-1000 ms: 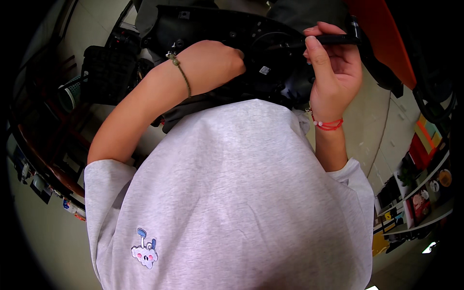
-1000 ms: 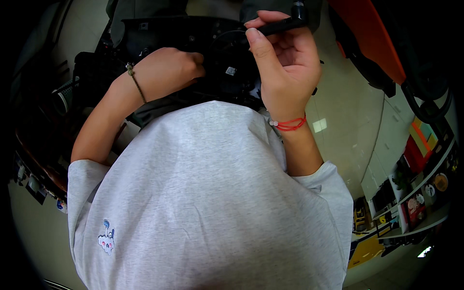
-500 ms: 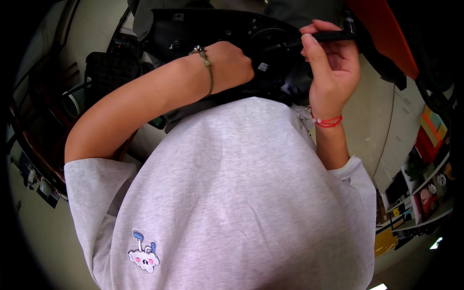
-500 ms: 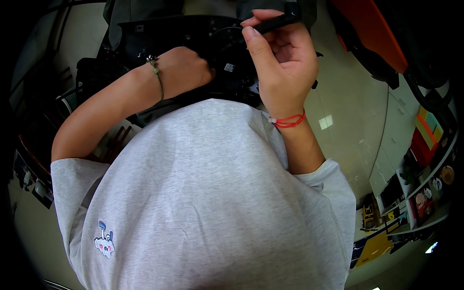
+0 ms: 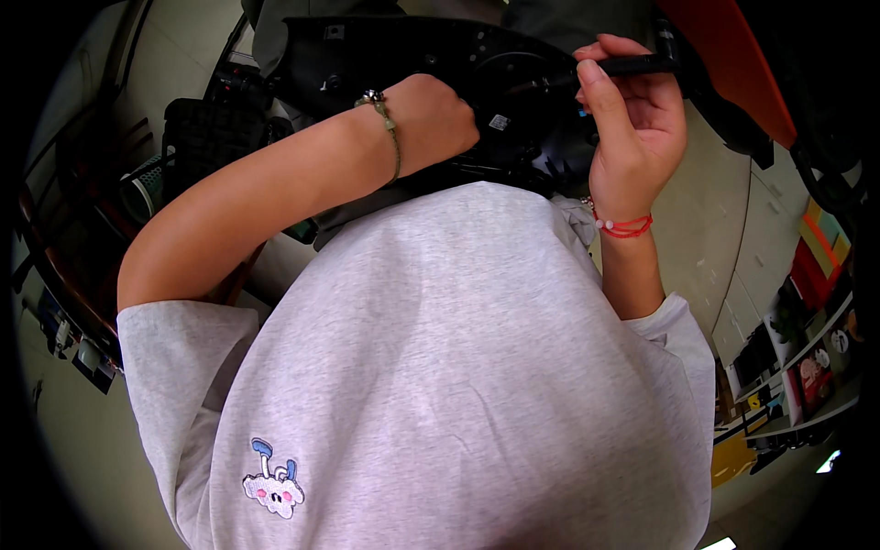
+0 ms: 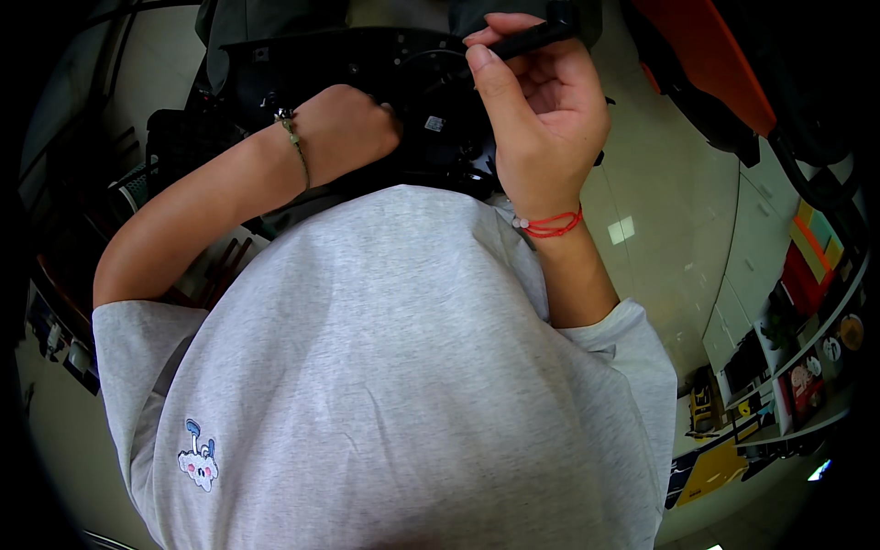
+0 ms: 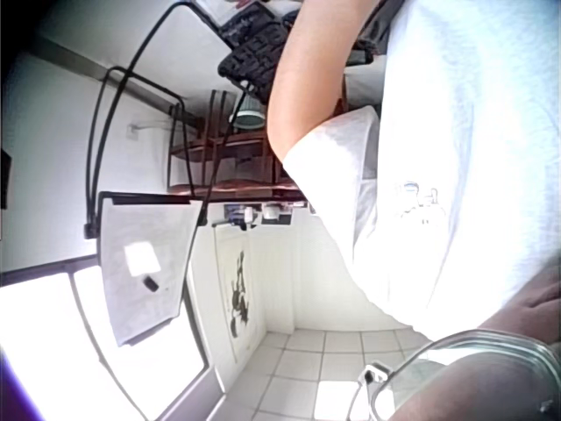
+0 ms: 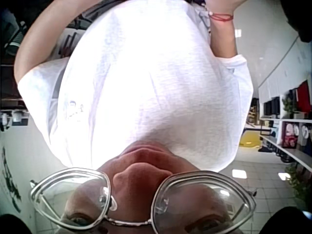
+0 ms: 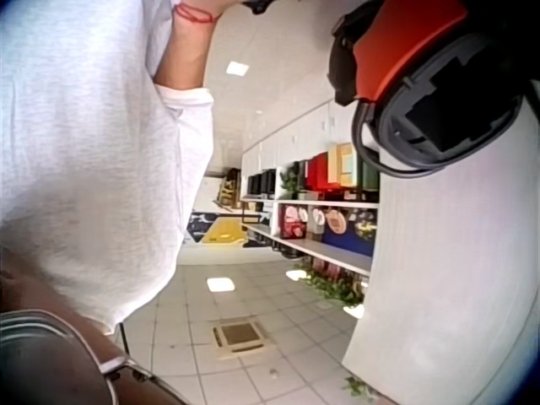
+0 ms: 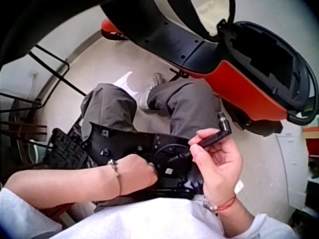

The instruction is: The person disassembles an instrument cluster component while sitting on the floor, first using a small tool to pry or detach internal parts and then using a screwdriver to remove several screws from the back of the plastic housing.

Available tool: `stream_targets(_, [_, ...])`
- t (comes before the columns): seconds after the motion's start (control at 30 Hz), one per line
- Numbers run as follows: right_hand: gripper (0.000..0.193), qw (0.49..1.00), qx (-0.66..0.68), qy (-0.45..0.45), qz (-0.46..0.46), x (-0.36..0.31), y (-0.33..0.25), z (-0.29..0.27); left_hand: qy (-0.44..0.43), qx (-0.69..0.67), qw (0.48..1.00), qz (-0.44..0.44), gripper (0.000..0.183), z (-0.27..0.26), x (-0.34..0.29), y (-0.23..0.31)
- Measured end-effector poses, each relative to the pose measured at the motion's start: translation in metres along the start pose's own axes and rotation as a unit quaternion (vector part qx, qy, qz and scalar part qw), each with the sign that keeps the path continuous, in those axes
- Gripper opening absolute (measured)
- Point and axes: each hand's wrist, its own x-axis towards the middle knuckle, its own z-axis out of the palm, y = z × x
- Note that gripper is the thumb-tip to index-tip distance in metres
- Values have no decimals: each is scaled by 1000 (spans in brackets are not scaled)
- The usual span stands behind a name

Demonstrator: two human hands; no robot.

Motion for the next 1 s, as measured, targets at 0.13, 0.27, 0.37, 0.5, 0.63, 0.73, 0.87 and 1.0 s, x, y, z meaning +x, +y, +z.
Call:
stream_targets(0.13, [25, 1000, -5, 1, 4, 0, -2, 0, 15, -27, 999, -34, 18, 1, -9, -9])
stream_targets(0.27, [25, 1000, -7, 3, 2, 1, 0, -1, 88, -51, 994, -33, 23, 3, -18, -14])
stream_targets(0.37, [25, 1000, -6, 1, -1, 0, 2, -3, 76, -61, 995, -20, 26, -2, -19, -21])
stream_targets(0.5, [25, 1000, -7, -2, 5, 0, 1, -1, 49, -48, 998, 17, 24, -4, -16, -25])
stream_targets(0.63, [24, 1000, -7, -5, 6, -1, 0, 0, 121, -12, 990, 67, 13, 10, -14, -33])
stream_targets(0.73, [24, 1000, -9, -5, 6, -1, 1, -1, 125, 5, 988, 87, 12, 13, -12, -35])
stream_targets(0.87, [24, 1000, -18, -2, 10, -1, -2, 1, 123, 28, 988, 89, 11, 15, -12, -36])
stream_targets(1.0, [24, 1000, -13, -4, 4, 2, -3, 1, 151, -12, 987, 55, 7, 9, -22, -34])
